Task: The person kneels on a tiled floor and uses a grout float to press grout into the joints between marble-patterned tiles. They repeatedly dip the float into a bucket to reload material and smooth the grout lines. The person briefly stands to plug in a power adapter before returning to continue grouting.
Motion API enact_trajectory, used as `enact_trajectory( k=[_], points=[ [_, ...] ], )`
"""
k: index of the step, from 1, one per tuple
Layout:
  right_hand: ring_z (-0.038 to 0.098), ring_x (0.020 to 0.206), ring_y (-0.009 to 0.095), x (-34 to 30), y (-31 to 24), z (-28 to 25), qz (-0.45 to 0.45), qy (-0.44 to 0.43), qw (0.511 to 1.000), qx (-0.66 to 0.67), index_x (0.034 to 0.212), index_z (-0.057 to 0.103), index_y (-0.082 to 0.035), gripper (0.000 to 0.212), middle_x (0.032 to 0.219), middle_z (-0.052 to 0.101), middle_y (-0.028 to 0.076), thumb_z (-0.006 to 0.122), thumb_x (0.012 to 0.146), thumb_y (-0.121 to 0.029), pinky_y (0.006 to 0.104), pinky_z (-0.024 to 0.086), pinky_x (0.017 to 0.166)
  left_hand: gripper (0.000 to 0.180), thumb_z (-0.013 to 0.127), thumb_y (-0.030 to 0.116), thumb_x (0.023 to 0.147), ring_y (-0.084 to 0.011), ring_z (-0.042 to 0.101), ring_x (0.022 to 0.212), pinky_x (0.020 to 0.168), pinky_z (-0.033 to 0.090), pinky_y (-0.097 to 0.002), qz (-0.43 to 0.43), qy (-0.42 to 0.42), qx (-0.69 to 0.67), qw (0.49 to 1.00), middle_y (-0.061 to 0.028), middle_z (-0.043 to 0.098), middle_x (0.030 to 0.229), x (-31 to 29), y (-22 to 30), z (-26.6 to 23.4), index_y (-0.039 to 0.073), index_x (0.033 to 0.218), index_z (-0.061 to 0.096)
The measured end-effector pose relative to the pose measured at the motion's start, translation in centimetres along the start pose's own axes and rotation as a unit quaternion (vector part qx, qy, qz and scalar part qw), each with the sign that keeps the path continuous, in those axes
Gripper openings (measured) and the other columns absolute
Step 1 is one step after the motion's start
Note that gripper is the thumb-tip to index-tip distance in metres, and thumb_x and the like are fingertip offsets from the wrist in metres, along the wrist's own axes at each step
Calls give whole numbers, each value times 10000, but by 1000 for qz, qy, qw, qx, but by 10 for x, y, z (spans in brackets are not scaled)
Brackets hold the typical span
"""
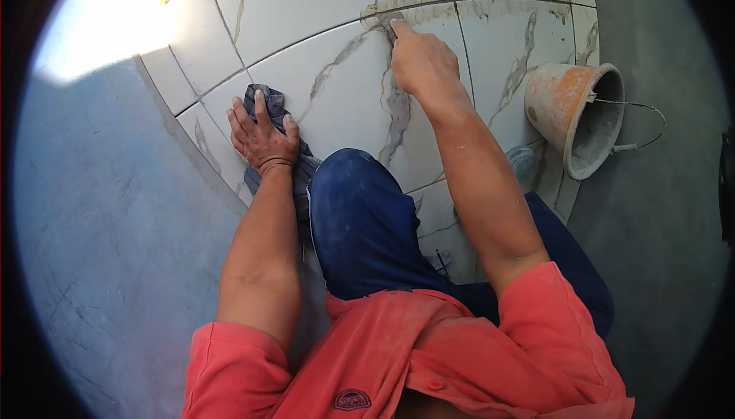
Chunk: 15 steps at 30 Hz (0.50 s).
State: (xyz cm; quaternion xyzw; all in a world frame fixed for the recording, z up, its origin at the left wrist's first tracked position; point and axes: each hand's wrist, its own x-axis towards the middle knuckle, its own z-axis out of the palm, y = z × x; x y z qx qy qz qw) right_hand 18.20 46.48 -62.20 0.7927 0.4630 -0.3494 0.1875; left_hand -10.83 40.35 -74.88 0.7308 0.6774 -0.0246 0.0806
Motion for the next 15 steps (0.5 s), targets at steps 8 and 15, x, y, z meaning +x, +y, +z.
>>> enact_trajectory(
  k=[8, 15],
  points=[
    [696, 1112, 354, -7, -6, 12, -20, -17, 1000, -1, 1436, 528, -102, 459, 1157, 725, 184, 459, 983, -74, 462, 562, 953, 821, 626, 440, 817, -368, 171, 1546, 1209, 194, -528, 9, 9, -1, 1000, -128, 187, 1672, 1, 1, 0, 328, 1570, 318],
    [700, 1107, 349, 3, -19, 13, -11, 20, 999, 23, 1413, 557, -99, 437, 1165, 720, 201, 459, 987, -91, 457, 568, 941, 822, 629, 430, 819, -362, 156, 1550, 1211, 187, -527, 12, 3, -18, 1000, -129, 180, 1672, 2, 7, 1, 318, 1573, 322]
  ],
)
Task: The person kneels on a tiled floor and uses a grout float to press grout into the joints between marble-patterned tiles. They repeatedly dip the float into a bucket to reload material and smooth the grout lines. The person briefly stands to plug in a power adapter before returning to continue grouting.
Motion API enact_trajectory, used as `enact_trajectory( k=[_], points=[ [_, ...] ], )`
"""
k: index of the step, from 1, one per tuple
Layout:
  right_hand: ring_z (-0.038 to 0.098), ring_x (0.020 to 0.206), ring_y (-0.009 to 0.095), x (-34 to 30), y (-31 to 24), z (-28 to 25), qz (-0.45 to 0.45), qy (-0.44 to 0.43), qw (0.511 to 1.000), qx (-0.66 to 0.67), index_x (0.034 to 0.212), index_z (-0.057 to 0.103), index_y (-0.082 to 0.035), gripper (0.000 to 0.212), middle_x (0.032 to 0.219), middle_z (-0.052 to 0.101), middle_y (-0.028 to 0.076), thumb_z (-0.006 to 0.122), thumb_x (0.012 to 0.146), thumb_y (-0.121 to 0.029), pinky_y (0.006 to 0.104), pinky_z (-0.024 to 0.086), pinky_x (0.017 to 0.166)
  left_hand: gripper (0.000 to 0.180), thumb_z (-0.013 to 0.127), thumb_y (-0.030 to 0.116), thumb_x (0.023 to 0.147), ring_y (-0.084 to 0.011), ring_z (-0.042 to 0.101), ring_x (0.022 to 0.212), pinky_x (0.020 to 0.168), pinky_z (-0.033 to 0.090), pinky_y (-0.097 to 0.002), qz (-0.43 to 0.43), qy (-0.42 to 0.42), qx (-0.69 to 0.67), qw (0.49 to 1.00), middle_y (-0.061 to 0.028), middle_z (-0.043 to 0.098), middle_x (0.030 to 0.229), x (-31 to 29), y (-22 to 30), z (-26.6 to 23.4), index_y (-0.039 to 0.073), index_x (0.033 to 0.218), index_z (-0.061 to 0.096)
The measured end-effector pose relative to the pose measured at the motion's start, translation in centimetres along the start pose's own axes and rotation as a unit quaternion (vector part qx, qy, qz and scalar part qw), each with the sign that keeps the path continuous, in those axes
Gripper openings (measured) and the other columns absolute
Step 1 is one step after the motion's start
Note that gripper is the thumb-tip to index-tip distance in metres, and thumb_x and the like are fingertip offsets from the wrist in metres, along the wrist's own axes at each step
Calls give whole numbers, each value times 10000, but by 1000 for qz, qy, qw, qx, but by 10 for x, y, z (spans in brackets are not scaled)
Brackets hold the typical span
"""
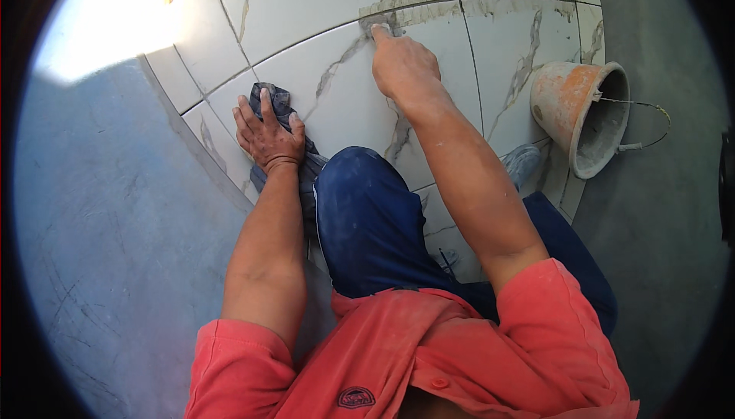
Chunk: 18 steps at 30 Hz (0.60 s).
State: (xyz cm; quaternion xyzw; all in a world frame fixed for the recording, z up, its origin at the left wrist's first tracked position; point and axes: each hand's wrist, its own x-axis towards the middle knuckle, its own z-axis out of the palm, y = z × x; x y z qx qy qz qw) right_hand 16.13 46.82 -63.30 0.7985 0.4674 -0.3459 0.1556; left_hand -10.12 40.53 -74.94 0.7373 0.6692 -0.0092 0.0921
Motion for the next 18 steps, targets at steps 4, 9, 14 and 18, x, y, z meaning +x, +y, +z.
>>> enact_trajectory(
  k=[4, 9, 14, 18],
  points=[
    [709, 1029, 400, -56, 30, -3, 6, -26, 998, 50, 1458, 526, -128, 460, 1054, 727, 243, 483, 999, -123, 500, 551, 925, 830, 635, 432, 822, -365, 153, 1549, 1212, 189, -531, 1, -2, 15, 1000, -135, 175, 1673, 0, -8, 0, 315, 1578, 314],
    [644, 845, 343, -159, 147, -82, 54, 227, 944, 233, 1457, 548, -134, 432, 1017, 704, 198, 511, 1033, -207, 461, 516, 796, 800, 618, 446, 866, -359, 186, 1543, 1205, 208, -553, 6, 20, 33, 999, -127, 189, 1678, -1, -11, 1, 311, 1591, 307],
    [394, 567, 83, -222, 320, -171, 386, 183, 874, 230, 1525, 507, -210, 474, 707, 435, -13, 475, 1053, -181, 263, 360, 484, 776, 605, 444, 888, -346, 212, 1537, 1212, 223, -541, 20, 29, 46, 998, -122, 205, 1673, -4, 5, 7, 301, 1589, 308],
    [665, 796, 257, -143, 406, -123, 337, -53, 935, 99, 1512, 505, -190, 465, 1004, 693, 161, 490, 1047, -186, 402, 545, 750, 754, 594, 441, 902, -349, 234, 1532, 1220, 222, -529, 9, 39, 67, 997, -136, 223, 1669, -3, -3, -4, 288, 1585, 315]
  ],
)
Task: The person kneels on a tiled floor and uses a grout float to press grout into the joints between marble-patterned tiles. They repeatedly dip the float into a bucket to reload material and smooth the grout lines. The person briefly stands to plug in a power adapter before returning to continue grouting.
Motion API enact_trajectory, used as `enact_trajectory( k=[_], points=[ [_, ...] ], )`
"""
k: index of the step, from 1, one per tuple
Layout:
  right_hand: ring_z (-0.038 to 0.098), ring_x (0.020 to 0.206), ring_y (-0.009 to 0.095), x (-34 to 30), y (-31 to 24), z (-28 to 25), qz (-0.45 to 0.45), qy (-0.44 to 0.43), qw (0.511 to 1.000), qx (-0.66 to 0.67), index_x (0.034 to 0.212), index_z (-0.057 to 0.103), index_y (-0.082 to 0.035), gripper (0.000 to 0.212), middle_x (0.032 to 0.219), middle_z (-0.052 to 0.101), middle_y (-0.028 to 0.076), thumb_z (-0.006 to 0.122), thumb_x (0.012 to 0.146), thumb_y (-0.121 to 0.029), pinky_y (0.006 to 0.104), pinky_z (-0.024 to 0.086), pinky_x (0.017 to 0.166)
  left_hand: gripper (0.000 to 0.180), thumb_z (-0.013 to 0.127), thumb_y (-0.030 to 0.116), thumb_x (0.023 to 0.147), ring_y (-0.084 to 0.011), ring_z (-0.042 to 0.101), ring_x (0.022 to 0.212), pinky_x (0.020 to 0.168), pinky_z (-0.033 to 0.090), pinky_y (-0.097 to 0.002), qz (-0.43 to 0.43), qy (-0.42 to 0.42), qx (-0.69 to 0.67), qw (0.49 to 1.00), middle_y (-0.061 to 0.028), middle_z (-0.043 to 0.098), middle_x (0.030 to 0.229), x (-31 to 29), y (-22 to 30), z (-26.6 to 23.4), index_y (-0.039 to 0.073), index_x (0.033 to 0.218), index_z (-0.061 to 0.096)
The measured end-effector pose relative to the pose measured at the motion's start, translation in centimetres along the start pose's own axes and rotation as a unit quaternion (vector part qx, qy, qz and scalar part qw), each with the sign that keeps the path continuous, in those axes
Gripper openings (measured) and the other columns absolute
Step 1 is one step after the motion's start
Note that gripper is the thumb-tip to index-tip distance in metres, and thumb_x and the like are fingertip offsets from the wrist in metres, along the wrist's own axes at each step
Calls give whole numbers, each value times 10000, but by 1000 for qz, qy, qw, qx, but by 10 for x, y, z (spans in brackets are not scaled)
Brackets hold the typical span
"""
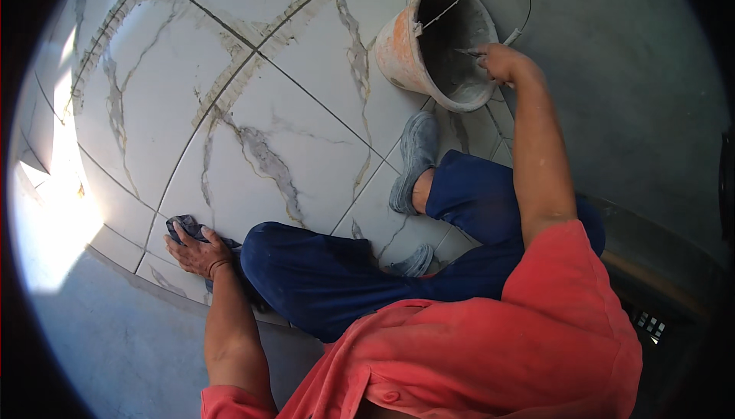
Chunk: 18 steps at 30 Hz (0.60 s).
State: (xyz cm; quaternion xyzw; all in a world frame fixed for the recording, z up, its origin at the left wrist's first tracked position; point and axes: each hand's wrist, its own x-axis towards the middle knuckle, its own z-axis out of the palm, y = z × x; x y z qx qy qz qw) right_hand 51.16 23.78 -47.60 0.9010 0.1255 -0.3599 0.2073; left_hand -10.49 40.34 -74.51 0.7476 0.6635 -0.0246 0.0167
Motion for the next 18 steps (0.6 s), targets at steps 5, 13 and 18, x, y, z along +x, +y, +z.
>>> enact_trajectory(
  k=[5, 13, 18],
  points=[
    [606, 1222, 438, 101, 12, 59, -187, 118, 973, -60, 1470, 521, -149, 442, 1310, 649, 239, 529, 1033, -214, 494, 472, 1060, 737, 582, 436, 912, -353, 232, 1534, 1222, 218, -530, 8, -9, 8, 1000, -143, 226, 1667, -3, 4, 2, 273, 1581, 321],
    [643, 1171, 407, 135, 27, 56, -196, 21, 962, -191, 1484, 515, -155, 471, 1283, 667, 228, 518, 1015, -195, 484, 500, 1021, 734, 578, 438, 908, -354, 237, 1531, 1219, 219, -540, 13, -6, -9, 1000, -149, 236, 1663, -3, 7, 5, 267, 1578, 331],
    [715, 898, 275, 70, 6, 16, -84, -155, 971, -161, 1535, 472, -160, 532, 1020, 728, 156, 525, 1005, -182, 409, 573, 816, 736, 572, 448, 908, -362, 257, 1523, 1210, 238, -541, 15, 15, -6, 1000, -166, 257, 1653, 2, -4, 2, 274, 1582, 332]
  ],
)
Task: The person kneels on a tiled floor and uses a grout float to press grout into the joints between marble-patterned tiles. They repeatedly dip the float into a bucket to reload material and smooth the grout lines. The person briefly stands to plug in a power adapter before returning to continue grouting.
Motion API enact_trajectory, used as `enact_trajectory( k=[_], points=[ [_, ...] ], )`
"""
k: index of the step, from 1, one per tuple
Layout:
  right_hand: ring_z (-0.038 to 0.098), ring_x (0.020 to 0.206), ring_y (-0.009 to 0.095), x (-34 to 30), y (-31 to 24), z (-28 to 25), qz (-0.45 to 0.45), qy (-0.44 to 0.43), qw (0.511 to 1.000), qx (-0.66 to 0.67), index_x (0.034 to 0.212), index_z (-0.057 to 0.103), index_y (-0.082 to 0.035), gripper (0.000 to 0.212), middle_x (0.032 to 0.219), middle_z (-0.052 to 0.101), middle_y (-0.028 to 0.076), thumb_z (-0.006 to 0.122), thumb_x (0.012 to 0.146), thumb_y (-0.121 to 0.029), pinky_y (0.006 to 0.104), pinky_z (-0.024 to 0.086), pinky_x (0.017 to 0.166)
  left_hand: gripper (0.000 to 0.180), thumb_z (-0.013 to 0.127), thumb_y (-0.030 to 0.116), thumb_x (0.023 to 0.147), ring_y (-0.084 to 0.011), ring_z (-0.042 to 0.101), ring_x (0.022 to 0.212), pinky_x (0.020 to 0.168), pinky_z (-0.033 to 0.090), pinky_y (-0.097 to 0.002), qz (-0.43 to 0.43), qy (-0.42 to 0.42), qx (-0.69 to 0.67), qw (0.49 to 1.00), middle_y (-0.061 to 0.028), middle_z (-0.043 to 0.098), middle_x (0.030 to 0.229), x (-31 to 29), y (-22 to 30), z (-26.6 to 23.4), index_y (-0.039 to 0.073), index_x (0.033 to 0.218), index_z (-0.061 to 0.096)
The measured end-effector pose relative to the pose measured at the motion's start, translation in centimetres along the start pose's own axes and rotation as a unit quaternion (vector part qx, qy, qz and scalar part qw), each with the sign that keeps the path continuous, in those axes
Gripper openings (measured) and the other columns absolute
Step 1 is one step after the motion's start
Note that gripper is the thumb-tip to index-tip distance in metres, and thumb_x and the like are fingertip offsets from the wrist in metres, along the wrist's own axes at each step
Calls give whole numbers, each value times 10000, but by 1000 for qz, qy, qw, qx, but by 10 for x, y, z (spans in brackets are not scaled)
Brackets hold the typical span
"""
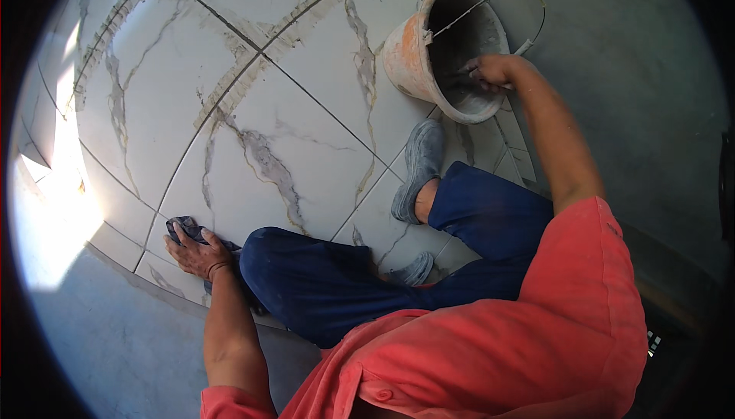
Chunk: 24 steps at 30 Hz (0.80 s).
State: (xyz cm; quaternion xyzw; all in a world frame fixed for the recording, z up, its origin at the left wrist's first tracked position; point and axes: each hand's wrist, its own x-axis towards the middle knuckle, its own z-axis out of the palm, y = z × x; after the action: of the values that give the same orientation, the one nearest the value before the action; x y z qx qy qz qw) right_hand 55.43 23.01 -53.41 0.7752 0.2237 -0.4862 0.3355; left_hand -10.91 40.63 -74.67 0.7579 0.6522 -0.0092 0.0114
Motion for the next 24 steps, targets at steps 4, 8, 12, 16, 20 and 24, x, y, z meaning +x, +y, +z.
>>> enact_trajectory(
  k=[4, 8, 12, 16, 20, 24],
  points=[
    [639, 608, 159, -40, 50, -11, -6, -27, 960, 279, 1557, 431, -117, 566, 821, 690, 89, 517, 1001, -183, 314, 535, 553, 732, 567, 452, 913, -368, 270, 1518, 1206, 249, -542, 1, 1, -5, 1000, -174, 278, 1643, -6, 16, 4, 280, 1585, 332],
    [644, 568, 136, -92, 54, -26, -41, -65, 934, 350, 1554, 400, -48, 542, 790, 686, 94, 472, 1031, -171, 305, 545, 513, 724, 565, 451, 918, -365, 268, 1520, 1210, 245, -540, 0, 6, -9, 1000, -169, 275, 1646, -6, 10, 7, 283, 1583, 333],
    [594, 498, 127, -149, 14, -34, -110, -51, 914, 388, 1515, 442, -29, 514, 734, 665, 98, 494, 1021, -163, 263, 510, 483, 757, 599, 436, 891, -347, 227, 1535, 1207, 223, -553, -23, -19, -13, 999, -127, 223, 1672, -3, 3, 5, 283, 1581, 330],
    [610, 562, 106, -181, -90, -19, -227, -51, 930, 285, 1493, 491, -26, 475, 754, 659, 87, 471, 1043, -175, 251, 518, 528, 775, 622, 431, 867, -364, 208, 1538, 1204, 227, -546, -18, -31, -19, 999, -127, 205, 1672, 0, 5, -1, 296, 1575, 338],
    [694, 798, 265, -160, -238, 28, -357, 135, 917, 120, 1473, 529, -97, 463, 835, 696, 167, 482, 1016, -161, 409, 559, 744, 803, 635, 434, 834, -372, 198, 1539, 1208, 215, -537, -36, -41, -33, 998, -130, 203, 1669, 0, 3, 1, 303, 1568, 339],
    [699, 837, 373, -105, -364, 86, -359, 268, 894, -9, 1531, 459, -162, 501, 938, 706, 208, 469, 1034, -220, 503, 545, 799, 800, 625, 421, 821, -373, 200, 1537, 1211, 204, -536, -35, -43, -50, 997, -136, 216, 1663, -1, 7, -1, 285, 1561, 351]
  ],
)
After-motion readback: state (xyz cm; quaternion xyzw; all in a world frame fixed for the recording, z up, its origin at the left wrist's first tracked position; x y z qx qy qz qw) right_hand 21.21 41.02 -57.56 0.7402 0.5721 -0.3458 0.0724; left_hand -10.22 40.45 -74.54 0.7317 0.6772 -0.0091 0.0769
